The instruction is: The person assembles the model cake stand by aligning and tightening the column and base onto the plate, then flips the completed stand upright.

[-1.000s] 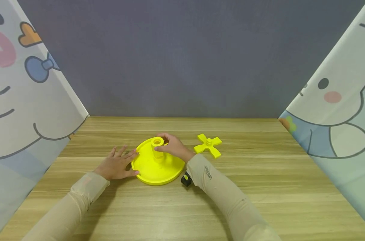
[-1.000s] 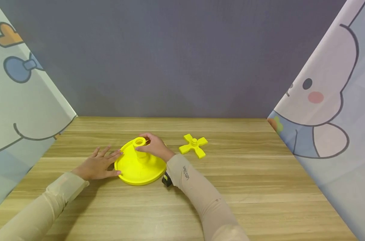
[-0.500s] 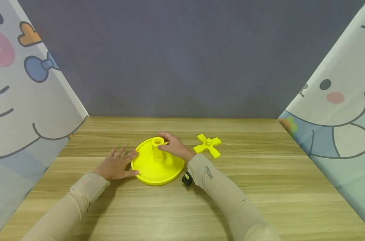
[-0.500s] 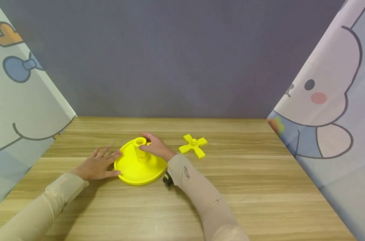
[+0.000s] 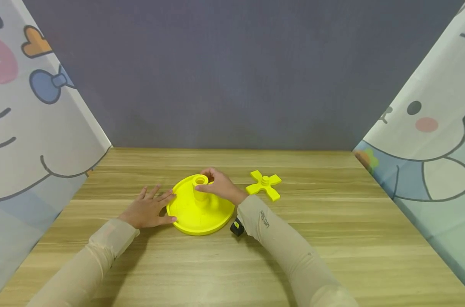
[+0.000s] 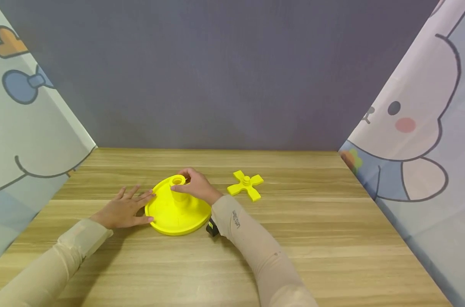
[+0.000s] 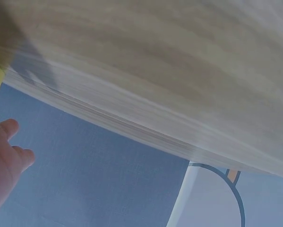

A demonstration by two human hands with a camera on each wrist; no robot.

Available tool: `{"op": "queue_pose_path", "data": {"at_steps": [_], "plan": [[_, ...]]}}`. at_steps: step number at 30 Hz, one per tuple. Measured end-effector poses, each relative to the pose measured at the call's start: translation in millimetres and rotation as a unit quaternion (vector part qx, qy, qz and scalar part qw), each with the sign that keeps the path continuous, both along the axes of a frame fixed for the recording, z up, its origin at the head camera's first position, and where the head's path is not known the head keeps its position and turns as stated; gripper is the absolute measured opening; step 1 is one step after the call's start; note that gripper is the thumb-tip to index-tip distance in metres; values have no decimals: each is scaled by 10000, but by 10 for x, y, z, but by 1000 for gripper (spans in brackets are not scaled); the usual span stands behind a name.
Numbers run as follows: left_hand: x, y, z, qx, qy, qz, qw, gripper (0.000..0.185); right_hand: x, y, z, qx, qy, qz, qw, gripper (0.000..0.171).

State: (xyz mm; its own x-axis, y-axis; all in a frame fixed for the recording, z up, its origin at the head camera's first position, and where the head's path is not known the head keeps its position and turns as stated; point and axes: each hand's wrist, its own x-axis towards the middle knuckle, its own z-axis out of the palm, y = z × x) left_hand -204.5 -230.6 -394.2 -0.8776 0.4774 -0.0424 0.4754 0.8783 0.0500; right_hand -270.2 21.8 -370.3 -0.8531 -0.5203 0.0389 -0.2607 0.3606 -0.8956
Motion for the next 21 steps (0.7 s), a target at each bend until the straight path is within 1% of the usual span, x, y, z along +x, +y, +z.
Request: {"op": "queue_pose_path", "data": {"at_steps": [2, 5, 8, 10, 17, 21], "plan": [[-5, -2, 0, -19, 12, -17, 10000, 81, -2, 12, 1, -7, 32, 77, 10000, 59], [-12, -12, -4, -16, -62, 23, 10000, 82, -9, 48, 0, 46, 82, 304, 9995, 67], [-8, -27, -16, 6, -131, 52, 9999, 84, -20, 80, -9, 171, 103, 524, 9984, 66], [-8, -35, -27, 46, -168, 74, 9998, 84, -23, 93, -14, 240, 102, 590, 9979, 63], [-9, -34, -31, 122, -148, 58, 9998, 83, -20, 107, -19, 236, 107, 498, 9984, 56], [-10, -31, -24, 124, -171, 66, 9998, 83, -10, 89, -28, 184, 98, 334, 9992, 55]]}}
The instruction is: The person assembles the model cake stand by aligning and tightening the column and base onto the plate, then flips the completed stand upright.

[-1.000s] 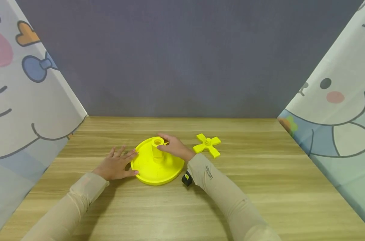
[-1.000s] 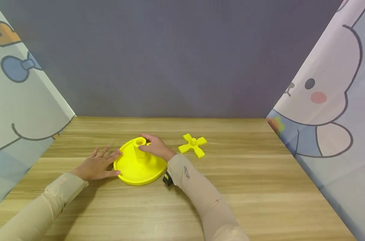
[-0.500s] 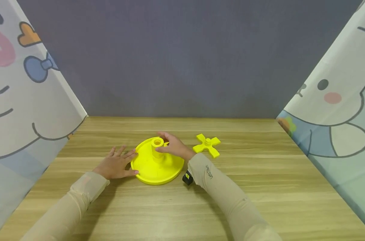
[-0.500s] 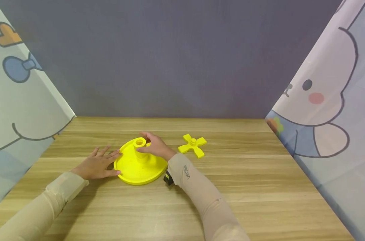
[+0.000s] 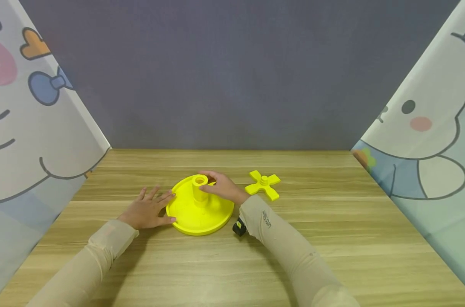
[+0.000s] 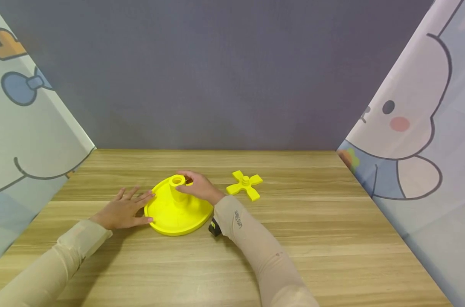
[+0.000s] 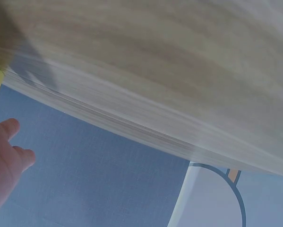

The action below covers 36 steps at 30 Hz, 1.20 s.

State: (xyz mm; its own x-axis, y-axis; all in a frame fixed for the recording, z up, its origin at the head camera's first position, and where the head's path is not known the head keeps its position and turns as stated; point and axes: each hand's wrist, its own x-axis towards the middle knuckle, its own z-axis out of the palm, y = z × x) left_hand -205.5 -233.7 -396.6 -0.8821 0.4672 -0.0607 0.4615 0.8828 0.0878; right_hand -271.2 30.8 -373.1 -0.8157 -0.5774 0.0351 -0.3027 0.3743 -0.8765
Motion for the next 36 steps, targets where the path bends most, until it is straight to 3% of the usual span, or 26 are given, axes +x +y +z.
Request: {"op": "queue_pose_path", "data": {"at_steps": [9, 14, 19, 26, 36], "plan": [[4, 3, -3, -24, 96, -55, 9999, 83, 19, -57, -40, -215, 54, -477, 9986, 50], [-3, 10, 13, -3, 61, -64, 10000, 83, 20, -45, -38, -59, 6, -296, 9995, 57], [0, 13, 11, -12, 110, -89, 9999, 83, 32, -38, -23, 29, 51, -114, 9999, 50], [20, 0, -12, 18, 145, -60, 9999, 82, 61, -64, -17, 9, 17, -341, 9994, 42], [14, 0, -5, -3, 158, -62, 9999, 82, 44, -82, -25, 20, 53, -390, 9992, 52]]}}
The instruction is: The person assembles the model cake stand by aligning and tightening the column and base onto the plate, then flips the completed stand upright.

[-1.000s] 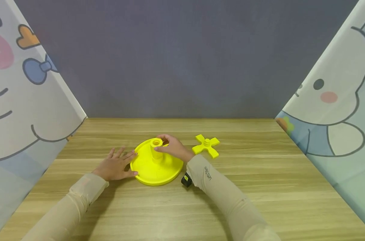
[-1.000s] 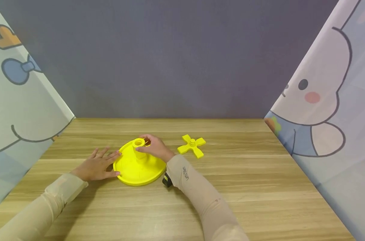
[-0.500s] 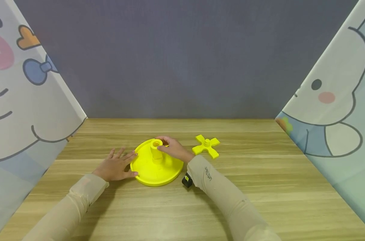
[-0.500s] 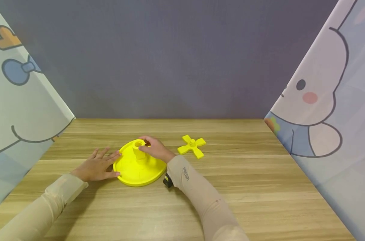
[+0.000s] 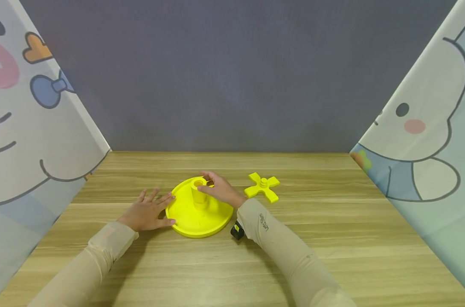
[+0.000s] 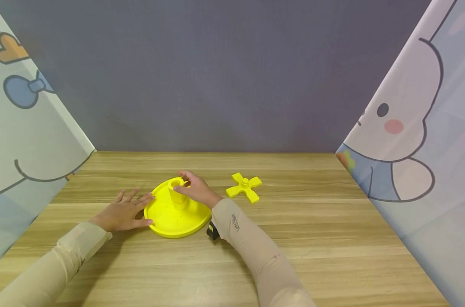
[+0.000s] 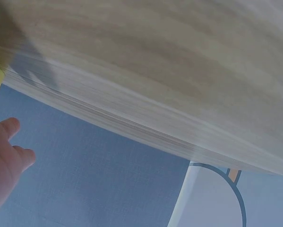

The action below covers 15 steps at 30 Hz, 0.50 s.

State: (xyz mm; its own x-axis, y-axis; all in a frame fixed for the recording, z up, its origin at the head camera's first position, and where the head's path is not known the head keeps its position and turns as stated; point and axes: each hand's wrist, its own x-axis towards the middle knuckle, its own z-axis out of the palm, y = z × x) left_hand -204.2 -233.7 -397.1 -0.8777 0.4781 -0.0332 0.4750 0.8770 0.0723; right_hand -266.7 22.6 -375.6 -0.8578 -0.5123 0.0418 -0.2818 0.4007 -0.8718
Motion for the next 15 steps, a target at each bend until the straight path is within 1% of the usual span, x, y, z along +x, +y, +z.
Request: {"op": "queue_pose_path", "data": {"at_steps": [4, 7, 12, 15], "plan": [[8, 1, 5, -6, -20, 23, 10000, 82, -4, 7, 4, 128, 42, 203, 9997, 54], [12, 10, 10, -27, -5, 33, 10000, 81, -4, 7, 11, 140, 112, 227, 9996, 54], [21, 38, 28, -132, 94, 14, 9999, 81, -7, -18, 6, -31, 217, -51, 9997, 51], [27, 47, 29, -153, 57, 36, 9999, 81, 0, -42, -9, -122, 157, -257, 9995, 50]]}}
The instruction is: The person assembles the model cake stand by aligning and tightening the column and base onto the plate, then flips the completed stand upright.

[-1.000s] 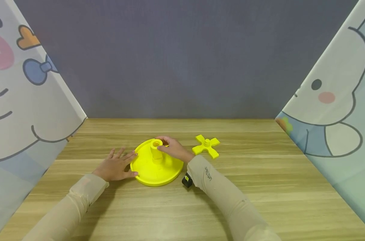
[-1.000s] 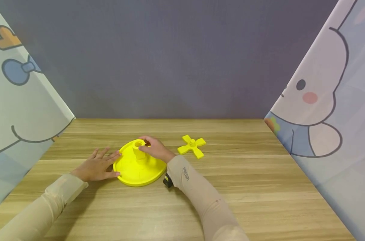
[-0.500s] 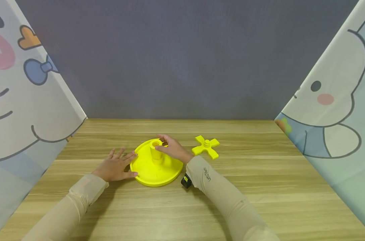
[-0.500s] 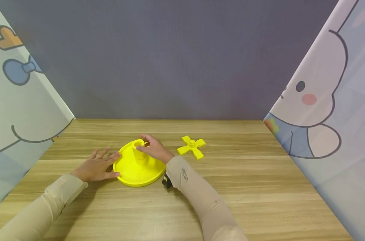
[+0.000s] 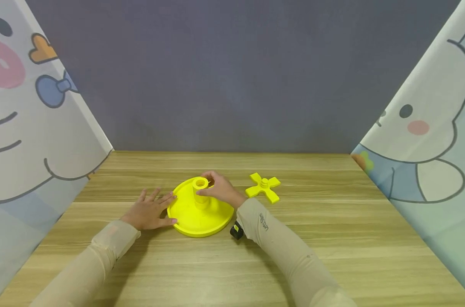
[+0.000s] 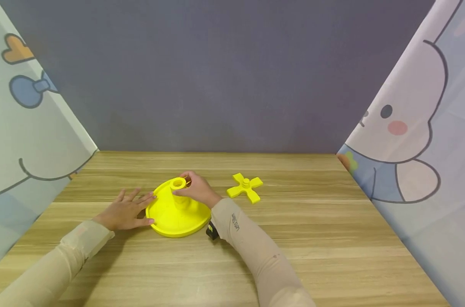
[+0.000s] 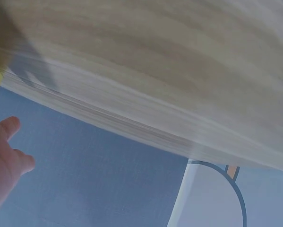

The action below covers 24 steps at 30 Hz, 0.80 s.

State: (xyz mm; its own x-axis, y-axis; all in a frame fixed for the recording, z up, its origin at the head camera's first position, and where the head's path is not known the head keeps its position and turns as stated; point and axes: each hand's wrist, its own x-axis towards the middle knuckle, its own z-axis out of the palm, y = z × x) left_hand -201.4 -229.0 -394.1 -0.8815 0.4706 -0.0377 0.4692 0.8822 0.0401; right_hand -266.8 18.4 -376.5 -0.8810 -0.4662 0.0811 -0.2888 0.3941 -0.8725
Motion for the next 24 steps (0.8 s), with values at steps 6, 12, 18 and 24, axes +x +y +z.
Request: {"op": "queue_pose_path", "data": {"at_steps": [6, 12, 18, 24], "plan": [[-26, -7, -49, 85, -27, -10, 10000, 81, 27, -7, -8, 147, -167, -18, 9998, 65], [-22, -9, -51, 131, -48, 6, 9999, 81, 29, 64, -38, 60, -38, 451, 9990, 61], [-29, 1, -15, 34, -110, 18, 9999, 81, 92, 83, -49, -12, 58, 309, 9995, 58], [-24, -5, -21, 46, -66, 12, 10000, 80, 143, 8, -60, -57, 171, -211, 9996, 54]]}}
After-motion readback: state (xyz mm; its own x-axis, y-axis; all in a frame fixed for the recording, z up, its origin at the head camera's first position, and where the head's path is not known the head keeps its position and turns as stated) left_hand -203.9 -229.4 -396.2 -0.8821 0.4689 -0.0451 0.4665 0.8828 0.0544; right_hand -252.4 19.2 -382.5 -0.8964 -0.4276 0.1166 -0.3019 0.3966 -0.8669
